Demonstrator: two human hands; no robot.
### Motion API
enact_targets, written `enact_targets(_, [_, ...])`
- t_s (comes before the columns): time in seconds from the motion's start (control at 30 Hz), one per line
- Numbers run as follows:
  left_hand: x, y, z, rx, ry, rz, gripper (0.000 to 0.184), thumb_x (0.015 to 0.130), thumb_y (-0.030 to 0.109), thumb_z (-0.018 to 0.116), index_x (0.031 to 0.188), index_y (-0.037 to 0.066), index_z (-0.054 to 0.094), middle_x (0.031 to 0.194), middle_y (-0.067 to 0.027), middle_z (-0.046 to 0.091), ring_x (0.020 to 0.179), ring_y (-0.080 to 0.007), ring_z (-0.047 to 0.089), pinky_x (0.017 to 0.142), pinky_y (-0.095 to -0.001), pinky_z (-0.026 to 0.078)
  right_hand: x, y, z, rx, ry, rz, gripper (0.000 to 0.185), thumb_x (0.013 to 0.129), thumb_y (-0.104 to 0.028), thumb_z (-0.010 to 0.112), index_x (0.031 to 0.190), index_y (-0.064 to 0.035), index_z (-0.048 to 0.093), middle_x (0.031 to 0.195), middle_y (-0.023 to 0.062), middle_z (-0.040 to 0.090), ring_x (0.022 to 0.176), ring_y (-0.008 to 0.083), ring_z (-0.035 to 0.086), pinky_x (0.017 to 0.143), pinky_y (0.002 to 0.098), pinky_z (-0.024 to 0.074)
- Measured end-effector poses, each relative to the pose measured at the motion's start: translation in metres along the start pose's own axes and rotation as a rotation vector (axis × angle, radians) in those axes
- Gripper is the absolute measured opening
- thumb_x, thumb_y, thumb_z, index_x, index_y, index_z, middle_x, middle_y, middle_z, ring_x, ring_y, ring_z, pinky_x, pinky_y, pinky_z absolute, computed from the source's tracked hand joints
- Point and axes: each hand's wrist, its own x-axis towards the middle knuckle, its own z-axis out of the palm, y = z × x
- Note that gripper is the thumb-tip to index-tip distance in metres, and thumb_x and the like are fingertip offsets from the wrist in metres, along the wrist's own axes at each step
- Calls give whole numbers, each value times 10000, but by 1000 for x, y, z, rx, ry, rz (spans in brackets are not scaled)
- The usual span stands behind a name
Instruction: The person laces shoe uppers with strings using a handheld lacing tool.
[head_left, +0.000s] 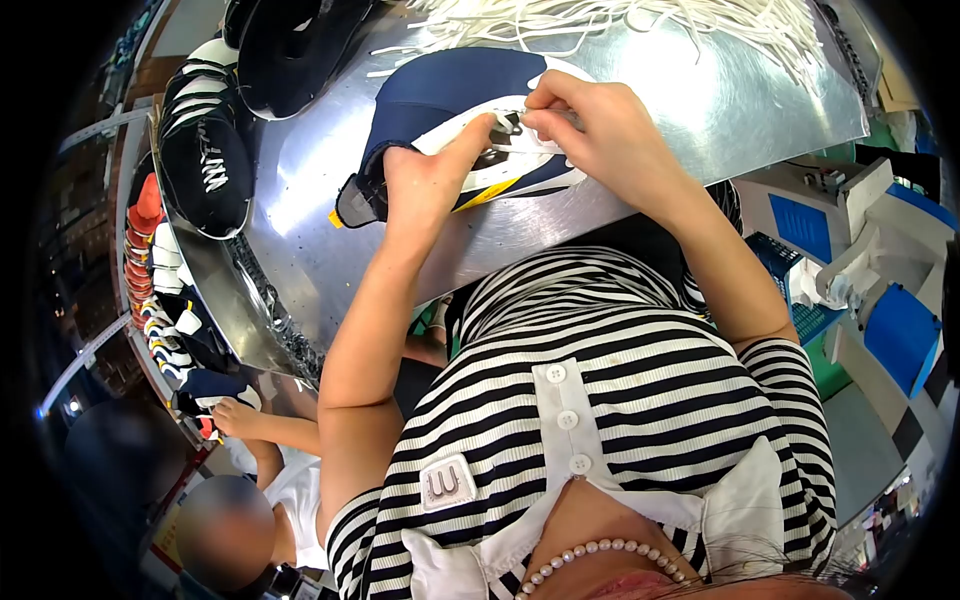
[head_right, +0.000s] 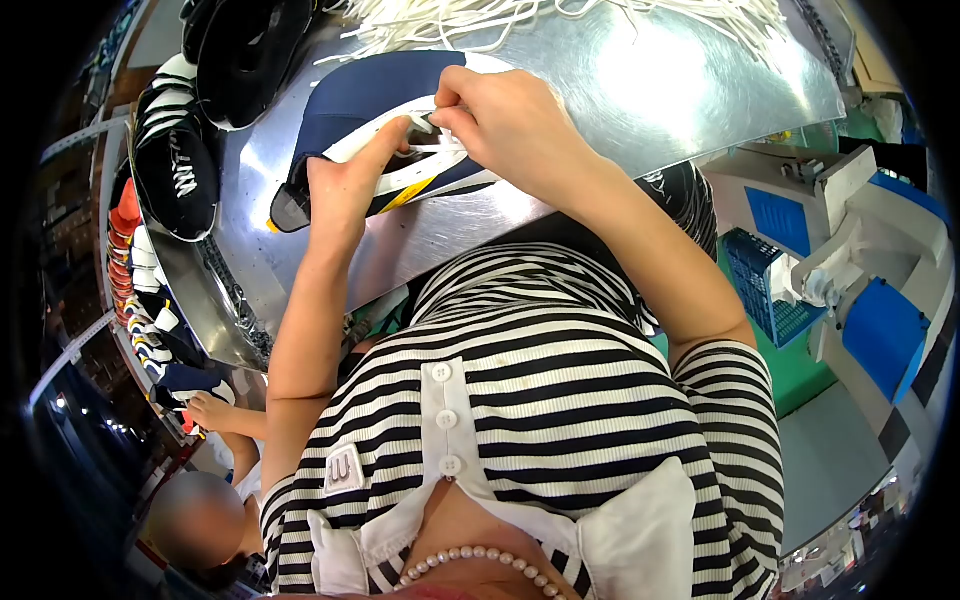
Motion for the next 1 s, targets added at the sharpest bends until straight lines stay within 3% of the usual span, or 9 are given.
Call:
enact_targets(0.13, [1,2,0,-32,-13,-9,132,836,128,735,856,4,692,746,-29,673,642,-81,598,584,-226,456,3,-1,0,-42,-21,14,137,903,-150,632,904,-15,613,703,89,657,606,199,623,574,308,465])
enact_targets(0.23, [0,1,0,-52,-20,-25,135,836,127,734,859,1,691,743,-33,669,618,-76,573,562,-224,439,3,-4,3,-54,7,8,156,890,-210,620,891,-55,628,650,108,629,648,297,634,606,416,481])
enact_targets(0.43, [4,-1,-1,-82,-13,-48,142,827,118,735,853,-14,690,740,-41,673,616,-85,585,565,-229,452,4,-11,3,-155,-8,-29,135,882,-194,628,883,-59,626,659,109,635,672,305,643,616,424,487])
enact_targets(0.63, [9,-11,1,-74,29,-7,156,809,104,739,856,-38,695,749,-39,685,637,-94,625,580,-238,484,3,2,9,4,50,2,138,877,-179,637,878,-42,621,655,115,633,640,307,634,599,413,481])
enact_targets(0.73, [7,-7,2,-100,30,-3,158,810,103,738,859,-41,695,762,-38,688,648,-97,628,586,-238,484,-1,3,3,4,-10,3,134,909,-126,631,910,3,597,728,92,665,665,190,666,616,292,500])
enact_targets(1.0, [6,-5,0,-87,-7,-15,162,826,121,730,852,-35,697,758,-36,682,662,-84,613,588,-234,468,2,4,5,5,-8,-24,141,913,-140,626,917,-1,599,718,100,660,651,193,661,607,297,496])
